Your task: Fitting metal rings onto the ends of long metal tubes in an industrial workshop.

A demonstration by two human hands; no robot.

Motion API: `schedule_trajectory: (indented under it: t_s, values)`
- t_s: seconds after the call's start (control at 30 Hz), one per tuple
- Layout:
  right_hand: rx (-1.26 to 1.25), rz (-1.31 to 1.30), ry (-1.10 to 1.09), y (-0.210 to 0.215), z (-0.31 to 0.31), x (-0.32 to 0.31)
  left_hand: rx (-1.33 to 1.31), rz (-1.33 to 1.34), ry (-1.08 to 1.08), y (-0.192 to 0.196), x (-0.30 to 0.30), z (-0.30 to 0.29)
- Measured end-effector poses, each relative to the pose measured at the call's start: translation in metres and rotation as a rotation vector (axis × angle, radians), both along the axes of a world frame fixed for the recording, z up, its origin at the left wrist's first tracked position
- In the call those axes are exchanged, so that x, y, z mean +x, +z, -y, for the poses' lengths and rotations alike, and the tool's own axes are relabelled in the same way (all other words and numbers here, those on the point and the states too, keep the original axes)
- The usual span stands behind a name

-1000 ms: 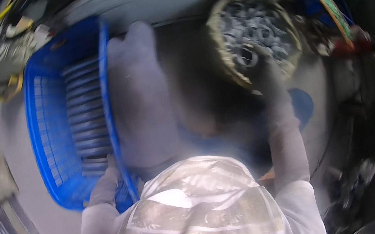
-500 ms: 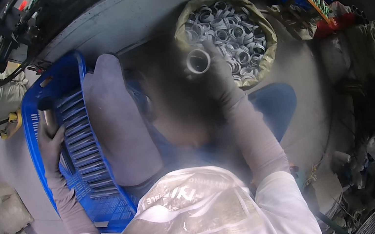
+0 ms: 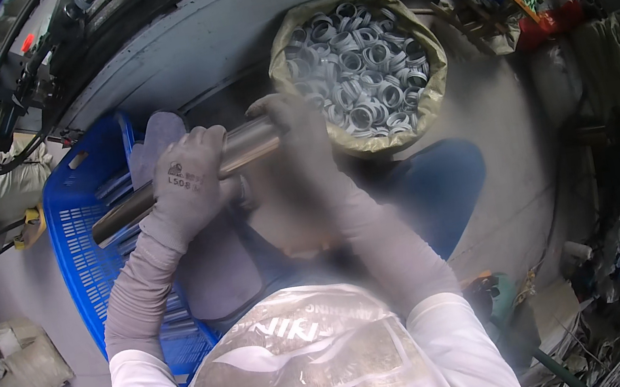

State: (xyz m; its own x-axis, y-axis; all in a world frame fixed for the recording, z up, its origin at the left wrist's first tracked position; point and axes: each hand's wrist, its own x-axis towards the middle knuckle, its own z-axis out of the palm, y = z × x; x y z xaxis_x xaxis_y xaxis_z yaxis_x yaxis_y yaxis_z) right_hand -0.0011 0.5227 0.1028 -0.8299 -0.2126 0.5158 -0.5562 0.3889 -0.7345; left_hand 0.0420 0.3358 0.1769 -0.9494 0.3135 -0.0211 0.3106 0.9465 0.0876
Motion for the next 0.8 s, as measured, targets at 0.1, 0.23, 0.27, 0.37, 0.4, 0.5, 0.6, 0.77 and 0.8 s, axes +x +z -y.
schedule_trajectory:
  t_s: [0.1, 0.23, 0.27, 0.37, 0.4, 0.5, 0.6, 0.77, 0.8]
  values:
    - [0.029, -0.036, -0.038, -0.006, 0.000, -0.001, -0.070, -0.025, -0.031, -0.001, -0.002, -0.004]
    - [0.042, -0.017, -0.079, -0.014, 0.007, 0.002, -0.172, -0.040, -0.034, -0.006, -0.001, -0.010]
    - [-0.105, 0.133, -0.071, -0.012, 0.011, 0.002, -0.171, -0.042, -0.043, -0.005, -0.002, -0.010]
    - [-0.337, 0.342, -0.068, -0.022, 0.018, 0.000, -0.174, 0.010, -0.039, -0.004, -0.006, -0.008]
    - [-0.308, 0.384, -0.024, -0.028, 0.018, -0.003, -0.167, 0.038, -0.038, -0.006, -0.008, -0.008]
    - [-0.181, 0.398, -0.016, -0.031, -0.001, -0.015, 0.028, -0.207, -0.186, 0.002, -0.005, -0.020]
    - [-0.457, 0.467, -0.067, -0.009, -0.026, -0.020, 0.668, -0.302, -0.182, -0.008, 0.035, -0.003]
    - [-0.240, 0.297, -0.001, -0.031, -0.044, -0.042, 1.891, 0.070, 0.088, -0.058, 0.023, 0.044]
    - [-0.251, 0.352, 0.039, -0.030, -0.037, -0.041, 1.194, -0.425, 0.119, -0.058, 0.015, 0.065]
